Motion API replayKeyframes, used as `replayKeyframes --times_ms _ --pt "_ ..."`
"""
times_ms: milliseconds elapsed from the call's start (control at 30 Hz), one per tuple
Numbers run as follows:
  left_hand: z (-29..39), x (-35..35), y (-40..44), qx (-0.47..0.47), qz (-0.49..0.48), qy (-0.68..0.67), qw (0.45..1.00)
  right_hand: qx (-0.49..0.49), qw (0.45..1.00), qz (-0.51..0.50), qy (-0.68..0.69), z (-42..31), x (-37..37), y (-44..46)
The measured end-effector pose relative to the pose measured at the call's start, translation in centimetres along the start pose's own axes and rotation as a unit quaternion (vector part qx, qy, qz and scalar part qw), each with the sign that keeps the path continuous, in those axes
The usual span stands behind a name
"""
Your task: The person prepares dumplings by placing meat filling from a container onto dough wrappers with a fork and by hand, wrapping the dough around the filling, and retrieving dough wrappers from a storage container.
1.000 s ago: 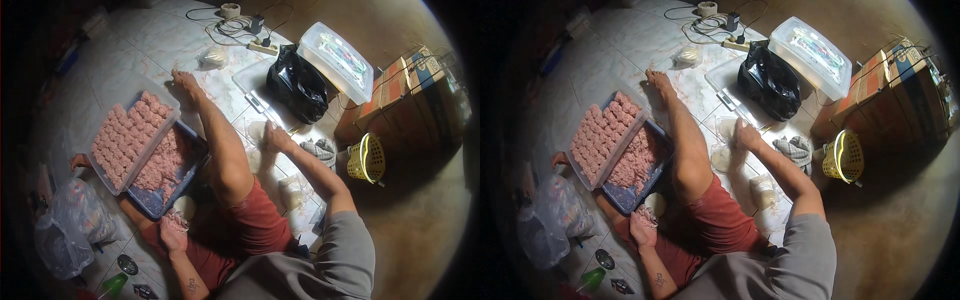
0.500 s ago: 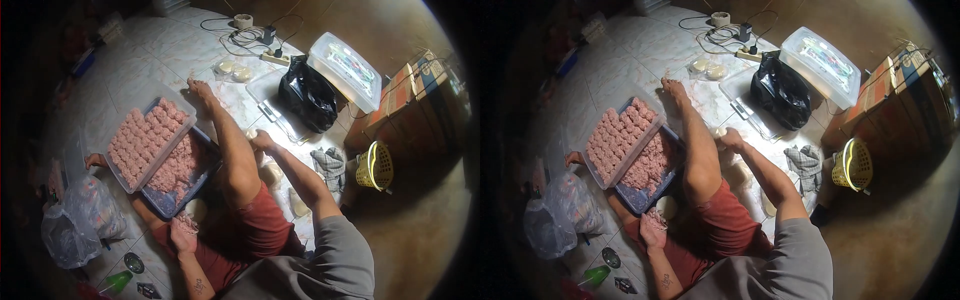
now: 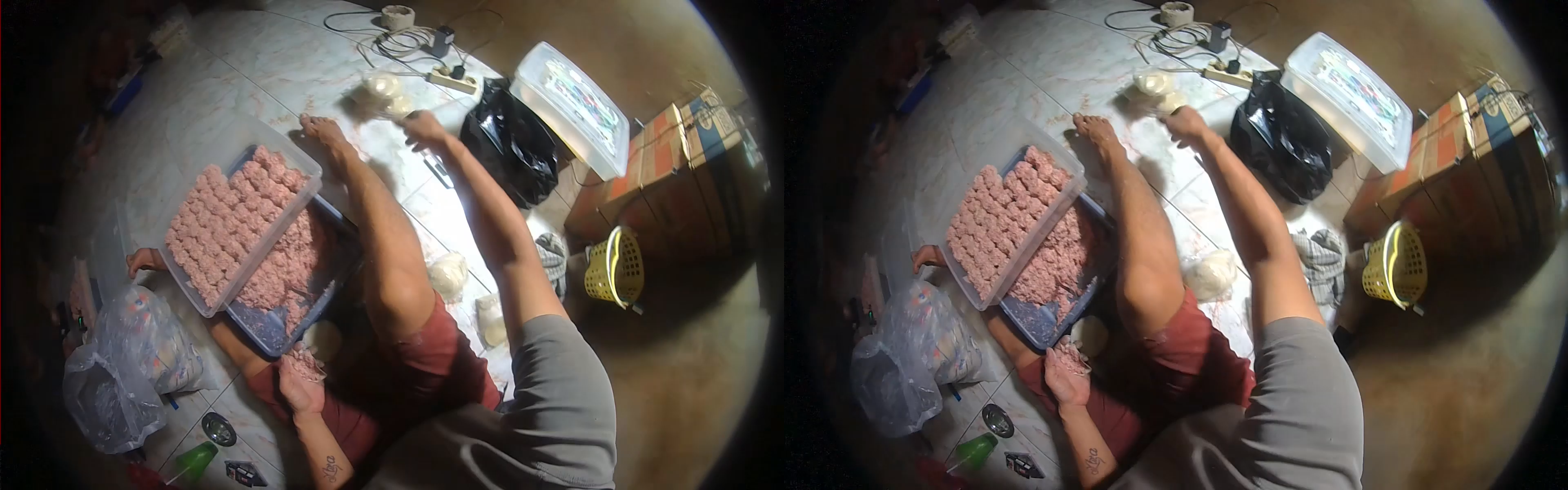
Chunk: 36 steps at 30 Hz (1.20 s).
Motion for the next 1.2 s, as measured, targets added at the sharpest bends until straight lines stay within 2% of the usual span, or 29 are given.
replayKeyframes --times_ms 33,67,133,167,200,233,267,300,367,433,500,567,667,733,767,800,833,867,900,933,967,1000,1033,1100,1167,1200 --pt "-0.2 0.2 -0.1 -0.003 -0.013 -0.017 1.000 -0.027 0.982 -0.023 -0.183 1.8 0.9 -0.5" --pt "-0.4 -0.4 -0.1 0.003 0.000 -0.011 1.000 -0.080 0.957 0.021 -0.277 2.4 2.4 -4.6" --pt "-0.7 -0.6 -0.2 -0.006 -0.001 0.000 1.000 -0.059 0.923 -0.095 -0.369 7.2 6.4 -10.9" --pt "-0.6 -0.6 -0.5 -0.012 -0.001 0.014 1.000 -0.055 0.874 -0.148 -0.460 13.4 10.2 -16.2" --pt "-0.9 -1.3 -0.4 -0.015 -0.006 0.010 1.000 -0.099 0.873 -0.179 -0.443 22.5 12.5 -15.0" --pt "-0.6 -1.1 -0.2 -0.012 -0.012 0.010 1.000 -0.093 0.886 -0.146 -0.430 19.2 12.9 -20.0" --pt "-0.4 -0.6 -0.1 -0.019 -0.023 0.017 0.999 -0.125 0.859 -0.115 -0.483 15.6 12.7 -23.7" --pt "-0.3 -0.2 -0.1 -0.025 -0.031 0.022 0.999 -0.089 0.896 -0.094 -0.425 18.8 12.8 -22.5" --pt "-0.9 -0.5 0.2 -0.017 -0.015 0.007 1.000 0.037 0.927 -0.151 -0.340 23.1 12.6 -20.6" --pt "-0.7 -1.0 -0.3 -0.010 0.004 -0.005 1.000 0.007 0.912 -0.131 -0.389 21.5 13.2 -22.2" --pt "-0.3 -0.3 -0.6 -0.029 -0.027 0.015 0.999 -0.021 0.892 -0.105 -0.439 19.8 13.0 -22.2" --pt "-0.3 0.1 -0.8 -0.021 -0.013 0.012 1.000 0.043 0.915 -0.181 -0.358 21.4 13.1 -21.4" --pt "-0.6 -0.6 -0.6 -0.022 -0.005 0.006 1.000 -0.059 0.949 -0.107 -0.292 19.1 10.8 -18.1" --pt "-1.1 -1.8 -0.5 -0.024 -0.011 0.001 1.000 0.038 0.986 -0.036 -0.160 16.6 7.6 -14.3" --pt "-1.0 -1.7 -0.6 -0.024 -0.008 0.002 1.000 0.001 0.995 0.038 -0.094 13.4 5.6 -13.2" --pt "-0.8 -1.1 -0.7 -0.029 0.004 0.000 1.000 0.018 0.996 0.069 -0.047 13.1 3.6 -9.9" --pt "-0.7 -0.6 -0.7 -0.034 0.015 -0.001 0.999 -0.020 0.995 0.077 0.058 10.5 2.2 -8.0" --pt "-0.7 0.2 -0.6 -0.032 0.017 0.002 0.999 -0.020 0.995 0.087 0.051 11.4 -0.3 -2.8" --pt "-0.6 0.6 -0.5 -0.011 0.041 0.000 0.999 -0.022 0.992 0.126 0.011 7.5 -2.5 -1.9" --pt "-0.3 0.5 -0.5 0.008 0.065 -0.002 0.998 -0.051 0.979 0.153 0.125 4.7 -3.5 -1.0" --pt "-0.3 0.1 -0.5 0.005 0.069 0.002 0.998 0.003 0.976 0.135 0.171 4.6 -5.0 2.1" --pt "-0.5 -0.4 -0.4 -0.004 0.052 0.007 0.999 -0.091 0.927 0.118 0.344 2.6 -5.3 3.7" --pt "-0.7 -0.6 -0.4 -0.013 0.033 0.010 0.999 -0.090 0.915 0.076 0.385 0.6 -5.1 3.2" --pt "-0.8 -1.4 -0.2 -0.026 0.032 0.009 0.999 -0.057 0.928 0.080 0.359 -0.8 -4.5 0.9" --pt "-1.0 -1.1 0.1 -0.037 -0.024 -0.016 0.999 0.004 0.967 0.080 0.241 1.3 -3.8 -0.8" --pt "-1.0 -1.5 -0.3 -0.022 -0.018 -0.015 0.999 0.016 0.994 0.047 0.093 2.7 -3.2 -2.3"
Point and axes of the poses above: each hand's wrist, its own y-axis towards the middle knuckle, its own x-axis out of the palm, z = x × y, the point moved 7 cm from there along y, towards the middle knuckle, and after that the axes turned 15 degrees about -z, right-handed, at the moved point
